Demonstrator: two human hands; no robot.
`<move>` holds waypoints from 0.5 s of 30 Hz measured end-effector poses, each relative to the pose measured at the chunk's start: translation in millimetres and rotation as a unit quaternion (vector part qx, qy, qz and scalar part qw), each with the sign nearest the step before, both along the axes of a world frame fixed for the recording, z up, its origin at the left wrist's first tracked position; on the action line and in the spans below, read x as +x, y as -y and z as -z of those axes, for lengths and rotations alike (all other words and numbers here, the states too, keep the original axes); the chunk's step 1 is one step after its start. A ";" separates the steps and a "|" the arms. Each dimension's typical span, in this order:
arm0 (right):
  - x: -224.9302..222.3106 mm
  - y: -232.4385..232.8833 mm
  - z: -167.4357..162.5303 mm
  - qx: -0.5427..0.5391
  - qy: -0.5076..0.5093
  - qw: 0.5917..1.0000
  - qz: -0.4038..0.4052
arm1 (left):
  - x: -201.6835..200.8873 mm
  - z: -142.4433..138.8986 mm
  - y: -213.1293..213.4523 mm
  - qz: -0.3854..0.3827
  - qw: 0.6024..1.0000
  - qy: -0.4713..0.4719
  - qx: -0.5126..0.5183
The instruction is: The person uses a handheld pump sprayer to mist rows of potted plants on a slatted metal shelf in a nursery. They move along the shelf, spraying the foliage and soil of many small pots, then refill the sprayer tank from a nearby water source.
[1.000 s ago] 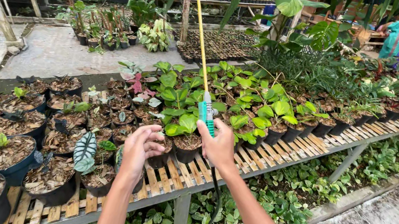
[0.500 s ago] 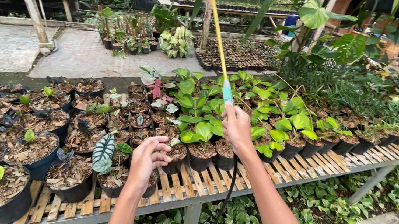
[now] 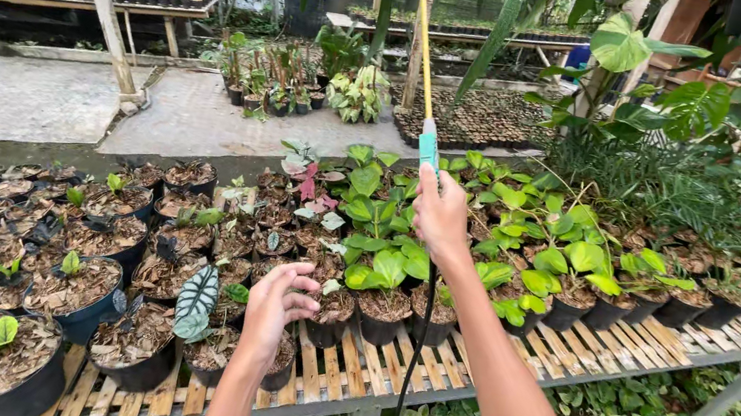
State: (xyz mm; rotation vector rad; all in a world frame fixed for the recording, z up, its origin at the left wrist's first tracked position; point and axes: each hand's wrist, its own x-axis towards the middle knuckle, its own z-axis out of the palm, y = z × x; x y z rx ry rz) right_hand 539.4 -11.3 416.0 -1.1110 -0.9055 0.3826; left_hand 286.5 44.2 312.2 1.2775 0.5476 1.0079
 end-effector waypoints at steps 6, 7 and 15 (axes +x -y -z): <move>8.0 7.3 3.5 -0.039 -0.023 0.998 -0.047 | 30.4 3.1 3.2 0.023 0.999 0.045 0.006; 7.8 8.5 3.7 -0.044 -0.016 0.998 -0.038 | 37.1 3.4 3.6 0.025 0.999 0.041 0.009; 14.1 14.8 -1.6 -0.004 0.051 0.999 -0.001 | 60.7 12.3 11.6 0.033 0.999 0.010 -0.012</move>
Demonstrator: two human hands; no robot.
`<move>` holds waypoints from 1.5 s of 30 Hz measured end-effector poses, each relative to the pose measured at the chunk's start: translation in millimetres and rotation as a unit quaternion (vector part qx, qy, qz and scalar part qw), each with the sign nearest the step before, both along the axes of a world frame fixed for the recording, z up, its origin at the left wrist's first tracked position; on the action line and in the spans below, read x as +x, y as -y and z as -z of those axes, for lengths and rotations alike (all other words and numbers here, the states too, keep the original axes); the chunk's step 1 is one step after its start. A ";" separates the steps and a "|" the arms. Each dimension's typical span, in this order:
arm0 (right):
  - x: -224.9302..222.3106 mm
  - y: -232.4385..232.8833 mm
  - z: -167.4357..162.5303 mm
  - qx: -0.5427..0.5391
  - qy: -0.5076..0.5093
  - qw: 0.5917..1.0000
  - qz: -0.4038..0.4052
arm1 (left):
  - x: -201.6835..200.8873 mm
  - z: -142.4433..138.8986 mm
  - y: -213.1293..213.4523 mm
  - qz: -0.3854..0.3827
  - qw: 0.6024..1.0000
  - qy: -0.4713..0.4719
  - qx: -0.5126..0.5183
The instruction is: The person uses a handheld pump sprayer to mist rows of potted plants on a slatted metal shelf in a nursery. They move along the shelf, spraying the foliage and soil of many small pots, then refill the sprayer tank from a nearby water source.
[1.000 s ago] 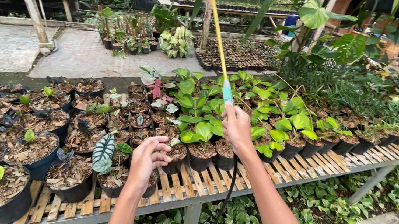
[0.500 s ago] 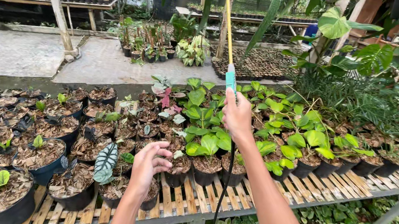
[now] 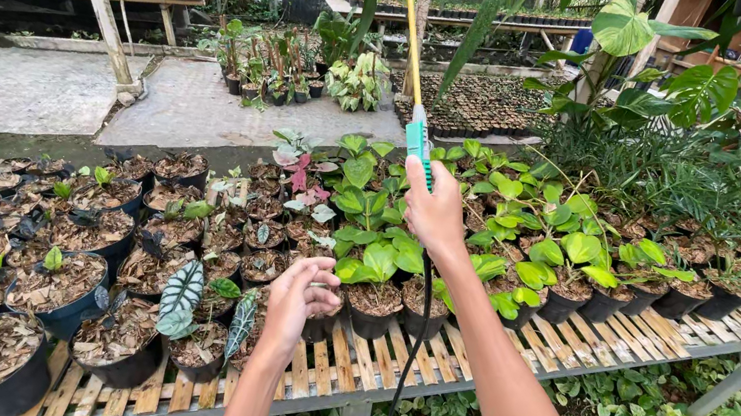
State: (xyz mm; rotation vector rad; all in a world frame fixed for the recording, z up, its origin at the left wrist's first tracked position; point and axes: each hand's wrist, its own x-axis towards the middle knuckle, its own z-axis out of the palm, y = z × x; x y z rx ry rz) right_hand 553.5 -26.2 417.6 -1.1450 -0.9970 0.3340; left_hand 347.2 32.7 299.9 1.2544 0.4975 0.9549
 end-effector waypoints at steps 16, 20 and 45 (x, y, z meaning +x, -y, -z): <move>-14.0 17.1 60.4 -0.094 -0.066 0.992 -0.044 | -4.3 15.6 14.0 0.011 1.000 0.003 -0.013; -22.7 22.1 97.3 -0.162 -0.123 0.977 -0.059 | -5.6 23.2 24.0 0.022 1.000 0.004 -0.022; -20.7 29.1 -2.7 -0.080 -0.070 0.994 -0.035 | -45.0 14.9 22.7 0.027 0.999 0.033 0.001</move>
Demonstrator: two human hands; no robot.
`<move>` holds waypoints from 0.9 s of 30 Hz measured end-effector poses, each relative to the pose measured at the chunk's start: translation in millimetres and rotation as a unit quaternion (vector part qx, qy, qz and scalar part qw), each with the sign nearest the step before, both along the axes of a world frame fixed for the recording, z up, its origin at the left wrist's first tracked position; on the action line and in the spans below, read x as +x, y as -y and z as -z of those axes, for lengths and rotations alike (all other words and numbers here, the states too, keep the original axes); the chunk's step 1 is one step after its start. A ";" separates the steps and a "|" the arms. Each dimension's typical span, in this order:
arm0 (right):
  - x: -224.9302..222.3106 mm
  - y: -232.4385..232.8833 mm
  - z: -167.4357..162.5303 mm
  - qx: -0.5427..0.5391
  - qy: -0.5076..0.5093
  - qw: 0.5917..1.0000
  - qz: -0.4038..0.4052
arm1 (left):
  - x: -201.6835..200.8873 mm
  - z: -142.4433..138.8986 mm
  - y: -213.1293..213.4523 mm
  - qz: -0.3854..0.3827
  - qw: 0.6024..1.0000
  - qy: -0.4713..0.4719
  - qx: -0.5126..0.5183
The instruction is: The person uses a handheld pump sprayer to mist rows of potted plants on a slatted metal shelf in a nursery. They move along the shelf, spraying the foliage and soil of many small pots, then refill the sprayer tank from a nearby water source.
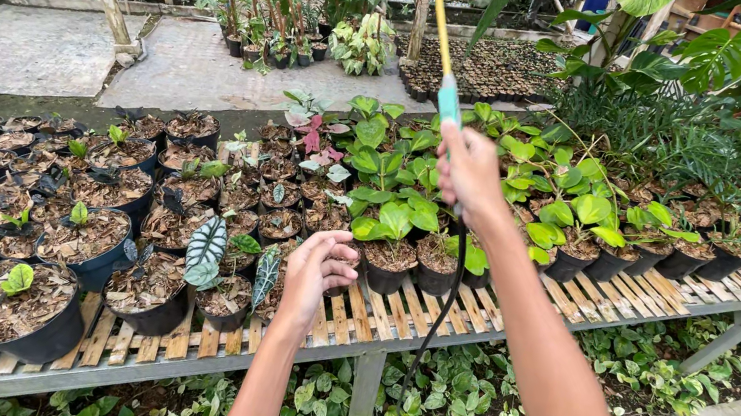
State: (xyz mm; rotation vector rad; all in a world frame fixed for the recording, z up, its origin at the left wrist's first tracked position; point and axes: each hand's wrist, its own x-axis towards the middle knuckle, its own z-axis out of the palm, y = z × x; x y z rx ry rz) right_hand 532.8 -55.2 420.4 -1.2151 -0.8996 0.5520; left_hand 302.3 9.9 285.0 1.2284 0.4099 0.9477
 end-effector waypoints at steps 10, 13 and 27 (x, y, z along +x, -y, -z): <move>-22.7 0.8 49.9 -0.086 -0.030 0.996 0.003 | 5.7 1.4 0.6 0.008 1.000 -0.025 -0.016; -21.2 -3.9 33.1 -0.046 -0.020 0.999 -0.004 | 5.2 3.6 -1.6 0.009 0.999 -0.025 -0.019; -1.3 -5.8 1.6 -0.014 -0.011 1.000 0.014 | -1.3 7.8 -9.8 0.010 1.000 -0.020 -0.010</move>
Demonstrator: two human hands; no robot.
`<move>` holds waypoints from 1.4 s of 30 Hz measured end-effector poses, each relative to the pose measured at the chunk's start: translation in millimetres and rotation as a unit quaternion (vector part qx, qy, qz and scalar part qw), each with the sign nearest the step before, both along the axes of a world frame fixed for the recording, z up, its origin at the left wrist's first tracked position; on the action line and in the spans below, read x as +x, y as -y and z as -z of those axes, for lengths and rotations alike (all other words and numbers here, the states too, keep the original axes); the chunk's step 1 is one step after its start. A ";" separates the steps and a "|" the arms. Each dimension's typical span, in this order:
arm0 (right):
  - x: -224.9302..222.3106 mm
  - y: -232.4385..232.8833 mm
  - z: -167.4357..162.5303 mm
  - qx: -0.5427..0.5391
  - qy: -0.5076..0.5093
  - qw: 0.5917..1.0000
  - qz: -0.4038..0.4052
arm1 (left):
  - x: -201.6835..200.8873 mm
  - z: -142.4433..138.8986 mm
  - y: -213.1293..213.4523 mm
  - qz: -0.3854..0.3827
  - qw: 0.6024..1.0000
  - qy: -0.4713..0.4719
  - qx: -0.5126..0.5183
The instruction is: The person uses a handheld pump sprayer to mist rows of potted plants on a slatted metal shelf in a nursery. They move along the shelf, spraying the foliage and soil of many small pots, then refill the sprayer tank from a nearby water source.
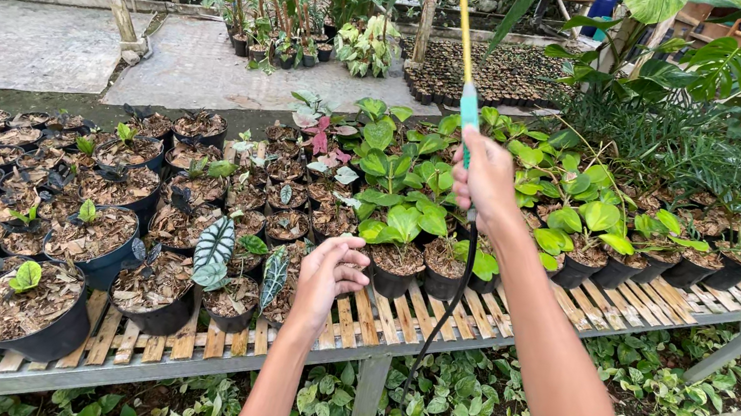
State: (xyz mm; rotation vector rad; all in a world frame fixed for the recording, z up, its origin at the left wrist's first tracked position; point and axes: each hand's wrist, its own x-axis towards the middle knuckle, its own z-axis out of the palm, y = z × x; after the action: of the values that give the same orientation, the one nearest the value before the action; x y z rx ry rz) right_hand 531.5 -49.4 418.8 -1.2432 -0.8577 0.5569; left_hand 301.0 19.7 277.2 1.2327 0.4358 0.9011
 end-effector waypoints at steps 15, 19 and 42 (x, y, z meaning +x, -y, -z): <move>1.2 11.5 4.5 -0.042 -0.022 0.999 -0.018 | 17.5 10.6 1.2 0.017 1.000 -0.005 0.002; 0.7 14.3 -28.4 0.014 0.011 1.000 -0.007 | 17.0 8.2 0.8 0.011 1.000 -0.004 -0.001; 5.1 6.5 -4.6 -0.039 -0.034 0.998 -0.025 | 35.7 2.8 3.9 0.003 1.000 -0.022 0.003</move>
State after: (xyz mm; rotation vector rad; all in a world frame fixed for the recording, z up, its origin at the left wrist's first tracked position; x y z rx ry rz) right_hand 536.6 -55.9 423.3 -1.2690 -0.8193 0.6748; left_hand 336.6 15.8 274.4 1.2617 0.4649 0.8718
